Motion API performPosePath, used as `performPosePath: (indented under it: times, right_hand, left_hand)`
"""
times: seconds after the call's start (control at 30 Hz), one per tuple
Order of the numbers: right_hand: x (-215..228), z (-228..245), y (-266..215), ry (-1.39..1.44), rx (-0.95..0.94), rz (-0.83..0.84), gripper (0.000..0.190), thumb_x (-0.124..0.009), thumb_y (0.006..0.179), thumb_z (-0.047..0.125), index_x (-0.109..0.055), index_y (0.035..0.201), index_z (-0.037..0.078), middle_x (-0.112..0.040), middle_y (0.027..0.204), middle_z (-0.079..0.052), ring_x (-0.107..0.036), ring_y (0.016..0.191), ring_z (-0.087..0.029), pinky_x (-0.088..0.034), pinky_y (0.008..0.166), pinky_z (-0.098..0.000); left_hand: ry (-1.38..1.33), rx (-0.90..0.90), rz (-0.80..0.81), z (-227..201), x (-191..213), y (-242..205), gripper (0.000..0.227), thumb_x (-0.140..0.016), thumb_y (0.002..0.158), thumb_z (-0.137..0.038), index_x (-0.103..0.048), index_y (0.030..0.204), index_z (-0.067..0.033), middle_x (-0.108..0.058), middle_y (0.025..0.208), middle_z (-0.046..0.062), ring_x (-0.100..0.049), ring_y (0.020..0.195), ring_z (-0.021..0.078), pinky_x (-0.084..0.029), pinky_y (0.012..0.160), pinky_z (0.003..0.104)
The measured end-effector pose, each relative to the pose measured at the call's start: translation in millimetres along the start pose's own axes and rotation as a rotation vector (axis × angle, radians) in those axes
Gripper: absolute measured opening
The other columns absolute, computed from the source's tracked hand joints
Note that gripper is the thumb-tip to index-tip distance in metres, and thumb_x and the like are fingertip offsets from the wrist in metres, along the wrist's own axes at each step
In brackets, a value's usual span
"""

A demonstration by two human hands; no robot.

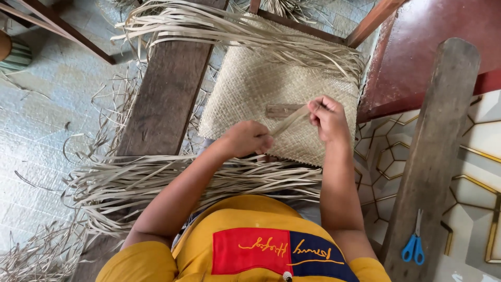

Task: Smoothing long natural fiber strips using a wooden hand tool against a woven mat on a workbench.

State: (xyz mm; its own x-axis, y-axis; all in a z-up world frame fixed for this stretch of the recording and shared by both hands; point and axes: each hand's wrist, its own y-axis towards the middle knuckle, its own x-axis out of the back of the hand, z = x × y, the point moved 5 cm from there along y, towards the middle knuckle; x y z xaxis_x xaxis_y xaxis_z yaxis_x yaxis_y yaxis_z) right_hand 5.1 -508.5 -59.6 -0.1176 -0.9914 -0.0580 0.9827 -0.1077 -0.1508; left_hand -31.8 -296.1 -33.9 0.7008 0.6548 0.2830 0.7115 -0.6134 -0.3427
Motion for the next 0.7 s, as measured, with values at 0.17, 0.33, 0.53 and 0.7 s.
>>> performPosePath:
  times: [0.17,0.33,0.53,0.7]
  right_hand:
    - [-3,-6,12,-0.322,0.138,-0.090,0.009,-0.066,0.083,0.014,-0.060,0.082,0.007,-0.054,0.070,-0.010,-0.054,0.065,-0.022,-0.042,0.057,-0.0279]
    - [-10,-43,11,-1.339,0.251,0.369,0.044,-0.062,0.076,0.021,-0.057,0.119,0.012,-0.058,0.119,-0.008,-0.049,0.115,-0.027,-0.029,0.095,-0.0456]
    - [9,-70,13,-1.388,0.451,0.130,0.021,-0.053,0.078,0.004,-0.058,0.099,0.002,-0.052,0.077,-0.010,-0.058,0.078,-0.031,-0.046,0.072,-0.0436]
    - [23,-9,-18,-0.714,0.094,-0.224,0.015,-0.056,0.070,0.024,-0.049,0.080,0.016,-0.060,0.063,0.002,-0.065,0.069,-0.016,-0.047,0.069,-0.0300]
  left_hand:
    - [0.025,0.114,-0.139,25,5,3,0.026,-0.041,0.086,-0.017,-0.063,0.074,-0.0117,-0.064,0.062,0.002,-0.065,0.060,0.0173,-0.053,0.058,0.030]
    - [-0.285,0.018,-0.299,39,12,5,0.029,-0.034,0.092,-0.010,-0.061,0.087,-0.0008,-0.062,0.067,0.008,-0.062,0.056,0.0162,-0.053,0.049,0.032]
    - [-0.117,-0.091,-0.462,14,11,1,0.023,-0.043,0.093,-0.014,-0.061,0.084,-0.0018,-0.060,0.061,0.008,-0.058,0.052,0.0202,-0.049,0.049,0.035]
    - [0.034,-0.120,-0.571,2,5,-3,0.024,-0.045,0.092,-0.016,-0.061,0.077,-0.0065,-0.060,0.058,0.004,-0.058,0.050,0.0210,-0.049,0.049,0.033]
